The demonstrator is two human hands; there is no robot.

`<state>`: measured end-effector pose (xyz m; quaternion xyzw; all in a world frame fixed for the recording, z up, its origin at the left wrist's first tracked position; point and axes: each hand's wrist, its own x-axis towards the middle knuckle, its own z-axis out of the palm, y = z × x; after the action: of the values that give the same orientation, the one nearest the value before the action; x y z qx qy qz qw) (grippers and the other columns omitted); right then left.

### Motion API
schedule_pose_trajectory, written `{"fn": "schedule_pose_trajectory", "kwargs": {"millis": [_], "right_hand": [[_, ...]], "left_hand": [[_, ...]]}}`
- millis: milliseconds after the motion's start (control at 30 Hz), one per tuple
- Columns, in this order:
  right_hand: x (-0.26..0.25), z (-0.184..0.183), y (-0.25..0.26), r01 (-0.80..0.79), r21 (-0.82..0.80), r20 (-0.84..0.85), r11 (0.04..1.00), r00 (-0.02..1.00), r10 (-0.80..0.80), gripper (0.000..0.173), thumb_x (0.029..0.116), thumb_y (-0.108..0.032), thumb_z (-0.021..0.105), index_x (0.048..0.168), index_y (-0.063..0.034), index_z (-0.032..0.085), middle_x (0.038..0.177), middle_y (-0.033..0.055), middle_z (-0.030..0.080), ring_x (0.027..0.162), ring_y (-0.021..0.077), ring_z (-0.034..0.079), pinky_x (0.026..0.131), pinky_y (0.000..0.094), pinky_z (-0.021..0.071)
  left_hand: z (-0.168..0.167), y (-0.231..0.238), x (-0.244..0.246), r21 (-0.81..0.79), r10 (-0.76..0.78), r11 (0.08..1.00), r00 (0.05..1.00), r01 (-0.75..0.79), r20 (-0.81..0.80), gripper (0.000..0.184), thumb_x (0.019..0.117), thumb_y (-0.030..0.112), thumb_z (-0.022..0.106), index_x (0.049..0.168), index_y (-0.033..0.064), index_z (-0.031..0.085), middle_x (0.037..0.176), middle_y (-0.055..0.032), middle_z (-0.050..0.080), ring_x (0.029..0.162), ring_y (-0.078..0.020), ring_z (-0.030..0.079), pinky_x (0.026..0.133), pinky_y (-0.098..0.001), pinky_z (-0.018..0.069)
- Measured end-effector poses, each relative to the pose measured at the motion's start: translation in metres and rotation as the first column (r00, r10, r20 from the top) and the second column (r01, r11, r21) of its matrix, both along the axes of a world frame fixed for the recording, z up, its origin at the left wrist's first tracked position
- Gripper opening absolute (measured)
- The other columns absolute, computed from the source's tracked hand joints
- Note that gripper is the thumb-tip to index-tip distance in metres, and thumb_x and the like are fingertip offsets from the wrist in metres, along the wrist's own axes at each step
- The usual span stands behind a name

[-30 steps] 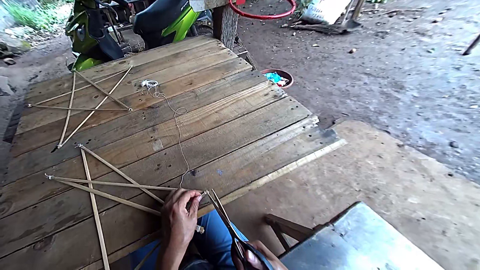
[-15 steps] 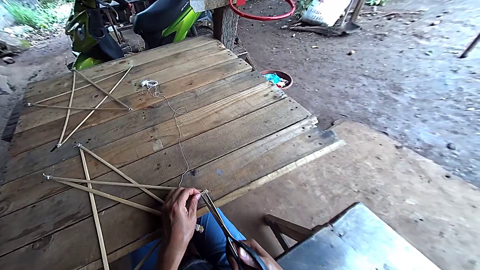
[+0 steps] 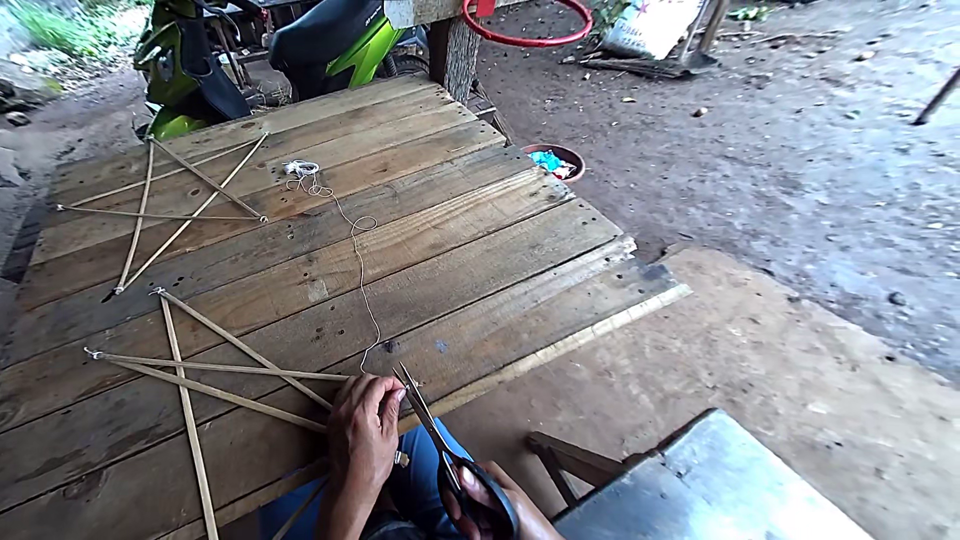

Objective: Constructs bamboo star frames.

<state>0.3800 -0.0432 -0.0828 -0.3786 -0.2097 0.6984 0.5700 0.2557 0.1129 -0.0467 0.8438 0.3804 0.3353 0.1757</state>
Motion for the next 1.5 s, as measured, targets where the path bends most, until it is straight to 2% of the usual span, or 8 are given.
{"fn": "schedule_pose_trajectory", "kwargs": {"millis": [300,467,667,767,833,933,1033,1500], "right_hand": [[-0.005,0.005,0.002,0.118,-0.059,0.112,0.991,0.987,-0.111,0.037,0.0863,-0.053,0.075,0.069,-0.0218,0.068,0.059,-0.0130,0.058,0.048,-0.0053,0.048,0.047,0.0132,0.0390],[0.004,0.007,-0.005,-0.039,-0.001,0.277,0.999,0.960,0.038,0.037,0.0925,-0.053,0.068,0.083,-0.0172,0.066,0.068,-0.0139,0.063,0.059,-0.0048,0.055,0.057,0.0148,0.0457],[0.025,0.020,-0.021,0.052,-0.008,0.763,0.999,0.646,-0.027,0.050,0.0915,-0.053,0.066,0.090,-0.0025,0.066,0.069,-0.0043,0.060,0.061,0.0017,0.055,0.058,0.0251,0.0462],[0.032,0.022,-0.022,0.086,-0.058,0.896,0.995,0.444,0.014,0.056,0.0897,-0.057,0.065,0.088,-0.0008,0.068,0.066,0.0023,0.060,0.059,0.0120,0.057,0.057,0.0364,0.0475],[0.030,0.025,-0.021,0.088,-0.091,0.949,0.992,0.311,0.059,0.060,0.0882,-0.058,0.066,0.087,0.0019,0.068,0.066,0.0096,0.061,0.061,0.0244,0.060,0.059,0.0484,0.0476],[0.021,0.026,-0.021,0.095,-0.093,0.986,0.991,0.151,0.078,0.060,0.0868,-0.055,0.069,0.088,0.0044,0.070,0.070,0.0165,0.065,0.067,0.0354,0.066,0.062,0.0564,0.0503],[0.012,0.022,-0.021,0.117,-0.038,0.999,0.992,0.030,0.035,0.058,0.0842,-0.054,0.071,0.087,0.0037,0.071,0.070,0.0161,0.067,0.067,0.0363,0.068,0.060,0.0551,0.0516],[0.003,0.022,0.002,0.180,0.122,0.969,0.976,-0.233,-0.078,0.056,0.0796,-0.057,0.069,0.081,-0.0018,0.071,0.066,0.0107,0.066,0.059,0.0309,0.066,0.051,0.0469,0.0491]], "left_hand": [[-0.001,0.001,0.000,0.002,-0.008,1.000,1.000,0.008,-0.006,0.015,0.0919,0.016,0.063,0.089,0.0070,0.076,0.083,-0.0035,0.071,0.084,-0.0182,0.068,0.080,-0.0315,0.0539],[0.003,0.002,-0.002,-0.151,0.089,0.986,0.984,-0.066,0.154,0.013,0.0932,0.011,0.064,0.095,0.0026,0.074,0.089,-0.0047,0.071,0.084,-0.0078,0.066,0.078,-0.0210,0.0530],[0.019,0.010,-0.002,-0.117,0.132,0.987,0.965,-0.107,0.229,0.013,0.0933,0.012,0.065,0.096,0.0029,0.075,0.089,-0.0039,0.072,0.082,-0.0031,0.065,0.074,-0.0162,0.0508],[0.027,0.015,-0.001,-0.081,0.102,0.992,0.990,-0.094,0.101,0.019,0.0912,0.014,0.071,0.107,0.0058,0.077,0.114,-0.0116,0.073,0.106,-0.0240,0.069,0.091,-0.0396,0.0554],[0.028,0.014,-0.001,-0.103,0.036,0.994,0.999,-0.035,0.008,0.025,0.0850,0.021,0.078,0.108,0.0098,0.078,0.132,-0.0158,0.065,0.122,-0.0359,0.061,0.100,-0.0544,0.0481],[0.023,0.008,-0.001,-0.079,0.038,0.996,0.997,-0.043,-0.060,0.027,0.0716,0.024,0.088,0.094,0.0126,0.079,0.118,-0.0128,0.069,0.112,-0.0334,0.063,0.094,-0.0538,0.0504],[0.022,0.002,-0.001,-0.016,0.087,0.996,0.992,-0.089,-0.093,0.028,0.0654,0.021,0.091,0.087,0.0121,0.076,0.107,-0.0132,0.067,0.102,-0.0323,0.064,0.087,-0.0501,0.0513],[0.011,-0.004,0.006,0.014,0.117,0.993,0.993,-0.117,-0.030,0.010,0.0732,0.018,0.084,0.080,0.0119,0.079,0.093,-0.0079,0.071,0.092,-0.0264,0.067,0.081,-0.0418,0.0543]]}}
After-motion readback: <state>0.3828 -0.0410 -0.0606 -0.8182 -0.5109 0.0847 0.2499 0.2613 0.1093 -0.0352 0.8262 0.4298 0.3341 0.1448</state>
